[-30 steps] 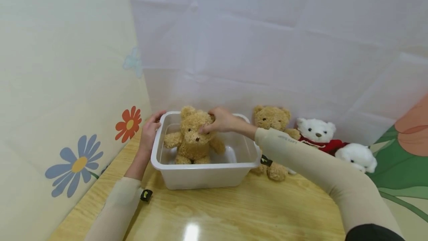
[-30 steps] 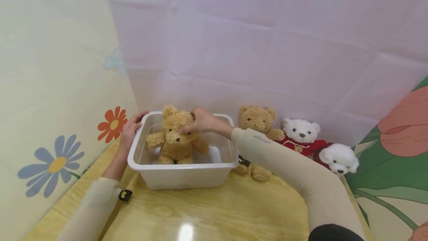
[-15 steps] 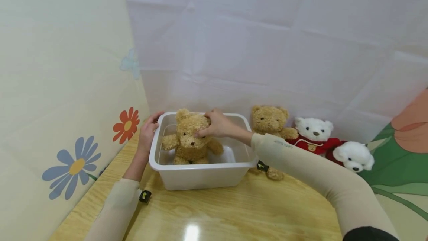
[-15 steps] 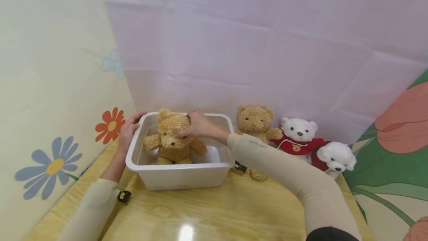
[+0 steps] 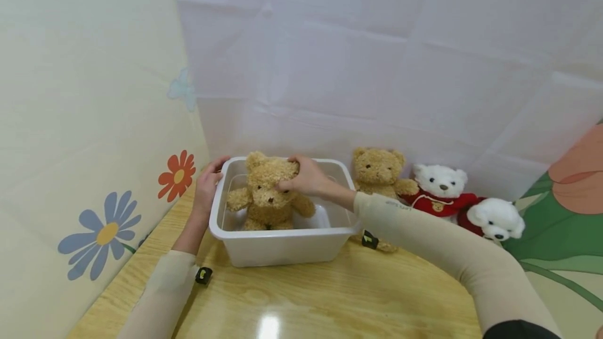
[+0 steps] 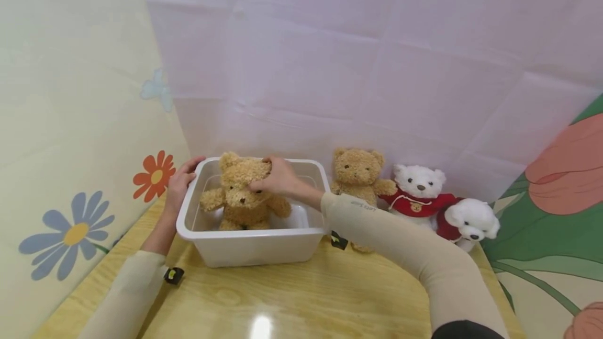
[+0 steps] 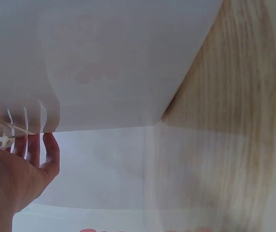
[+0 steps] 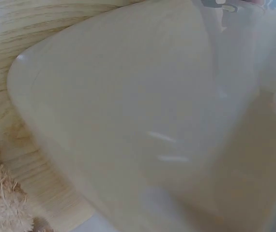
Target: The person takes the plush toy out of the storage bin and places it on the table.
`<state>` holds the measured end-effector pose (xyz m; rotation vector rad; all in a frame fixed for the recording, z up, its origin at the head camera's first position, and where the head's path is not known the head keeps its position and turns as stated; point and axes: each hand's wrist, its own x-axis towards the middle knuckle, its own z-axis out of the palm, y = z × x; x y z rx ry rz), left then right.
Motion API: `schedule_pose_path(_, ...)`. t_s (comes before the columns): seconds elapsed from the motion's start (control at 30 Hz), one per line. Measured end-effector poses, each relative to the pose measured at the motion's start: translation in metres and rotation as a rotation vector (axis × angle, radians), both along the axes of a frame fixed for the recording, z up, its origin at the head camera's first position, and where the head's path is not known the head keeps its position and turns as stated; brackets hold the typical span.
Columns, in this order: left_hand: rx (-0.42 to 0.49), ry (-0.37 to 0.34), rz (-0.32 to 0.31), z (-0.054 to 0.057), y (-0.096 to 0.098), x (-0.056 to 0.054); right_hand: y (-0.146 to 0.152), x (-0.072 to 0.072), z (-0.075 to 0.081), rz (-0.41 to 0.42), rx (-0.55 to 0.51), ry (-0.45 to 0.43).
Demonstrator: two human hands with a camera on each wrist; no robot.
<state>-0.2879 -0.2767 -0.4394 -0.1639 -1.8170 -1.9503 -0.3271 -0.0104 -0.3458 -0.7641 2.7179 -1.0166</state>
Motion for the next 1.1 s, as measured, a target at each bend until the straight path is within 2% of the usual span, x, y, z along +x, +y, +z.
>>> schedule_pose_path(0.23, -0.012, -0.004, 0.004, 0.004, 0.001, 0.004, 0.001, 0.004, 0.013, -0.019, -0.106, 0.058)
schedule_pose_path(0.37, -0.025, 0.009, 0.013, 0.008, 0.002, 0.006, 0.006, 0.011, 0.025, -0.023, -0.122, 0.078)
schedule_pose_path(0.47, -0.040, 0.015, 0.011, 0.010, 0.001, 0.010, 0.012, 0.016, 0.033, -0.017, -0.143, 0.071)
schedule_pose_path(0.57, -0.094, -0.006, 0.030, 0.012, -0.003, 0.015, 0.016, 0.019, 0.042, 0.015, -0.210, 0.056)
schedule_pose_path(0.7, -0.186, -0.071, 0.037, 0.013, -0.014, 0.018, 0.021, 0.017, 0.060, 0.041, -0.282, 0.079)
schedule_pose_path(0.9, -0.291, -0.153, -0.027, 0.016, -0.038, 0.015, 0.031, 0.012, 0.089, 0.005, -0.297, 0.146)
schedule_pose_path(1.1, -0.389, -0.158, -0.050, 0.015, -0.062, 0.015, 0.041, 0.001, 0.109, -0.023, -0.342, 0.231)
